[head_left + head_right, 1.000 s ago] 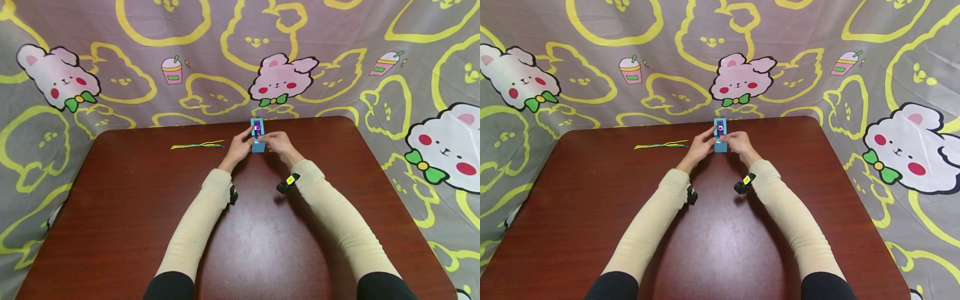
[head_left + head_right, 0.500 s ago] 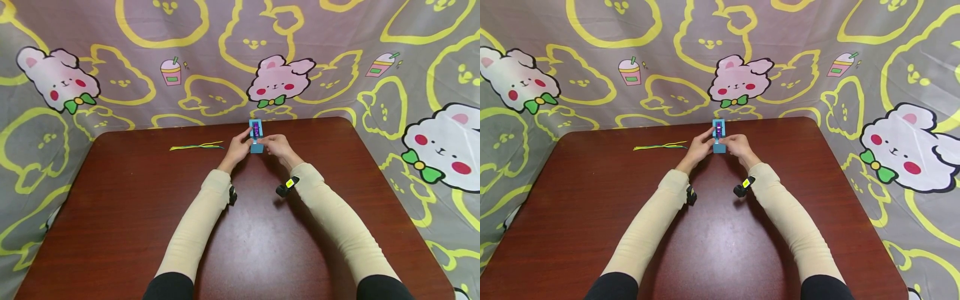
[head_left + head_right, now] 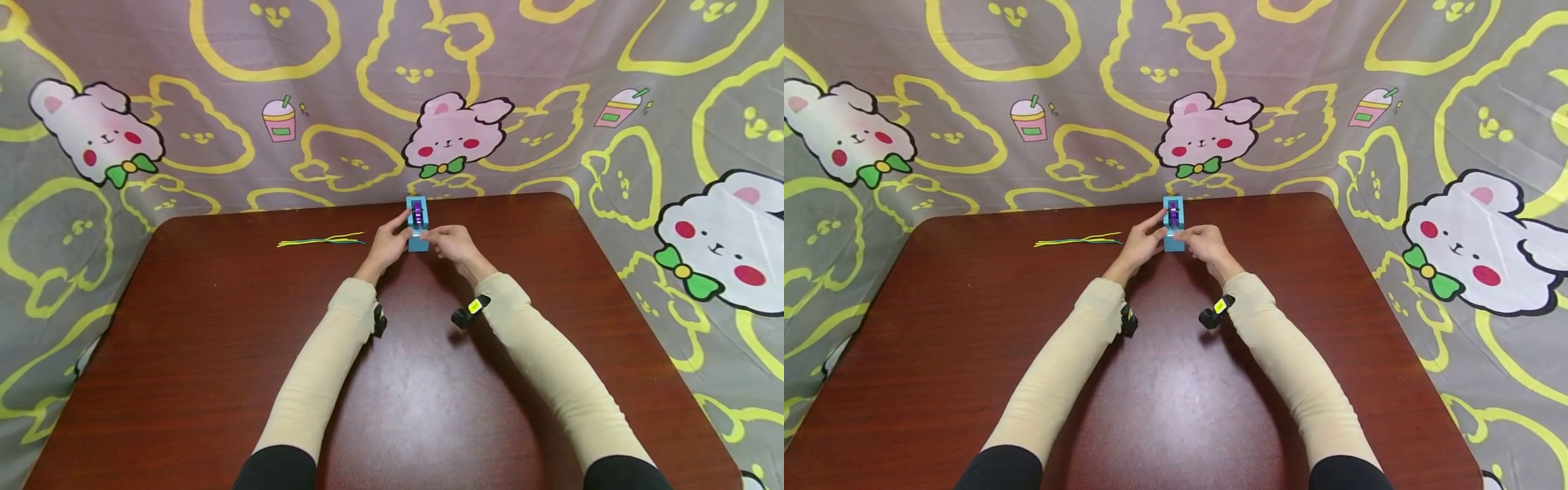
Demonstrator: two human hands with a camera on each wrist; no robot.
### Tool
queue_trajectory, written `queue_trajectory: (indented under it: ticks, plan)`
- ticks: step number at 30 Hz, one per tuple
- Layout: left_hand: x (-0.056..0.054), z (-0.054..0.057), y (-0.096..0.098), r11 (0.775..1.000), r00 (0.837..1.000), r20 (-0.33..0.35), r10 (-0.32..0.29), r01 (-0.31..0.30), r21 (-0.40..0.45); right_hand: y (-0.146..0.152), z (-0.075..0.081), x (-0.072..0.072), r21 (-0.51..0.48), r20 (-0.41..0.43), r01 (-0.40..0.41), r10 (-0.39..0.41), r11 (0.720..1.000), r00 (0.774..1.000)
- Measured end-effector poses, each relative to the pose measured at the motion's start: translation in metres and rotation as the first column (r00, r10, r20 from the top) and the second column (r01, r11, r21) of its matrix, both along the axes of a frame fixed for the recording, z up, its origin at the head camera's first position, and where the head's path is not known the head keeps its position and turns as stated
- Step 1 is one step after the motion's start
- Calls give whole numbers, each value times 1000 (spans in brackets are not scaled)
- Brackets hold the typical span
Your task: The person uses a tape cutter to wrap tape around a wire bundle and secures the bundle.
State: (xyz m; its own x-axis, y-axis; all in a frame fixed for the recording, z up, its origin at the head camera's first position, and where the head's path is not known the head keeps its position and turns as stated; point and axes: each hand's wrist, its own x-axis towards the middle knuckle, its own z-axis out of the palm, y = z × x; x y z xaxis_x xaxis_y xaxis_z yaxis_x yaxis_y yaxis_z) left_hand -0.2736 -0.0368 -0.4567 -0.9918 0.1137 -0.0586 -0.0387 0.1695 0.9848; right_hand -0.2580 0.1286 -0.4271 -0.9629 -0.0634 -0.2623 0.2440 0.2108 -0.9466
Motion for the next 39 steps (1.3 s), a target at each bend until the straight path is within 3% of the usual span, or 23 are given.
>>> queue_trajectory:
  ticks: [13,22,39]
  plan:
    - [0,1,1,1000,1000,9,-1,1,-16,3,-2,7,-30,-28,-7,6,1000,1000]
    - [0,2,1,1000,1000,13,-2,2,-14,2,-2,11,-35,7,11,-10,999,1000]
    - [-1,0,1,1000,1000,9,-7,7,-5,4,-6,24,-117,-1,1,-1,993,1000]
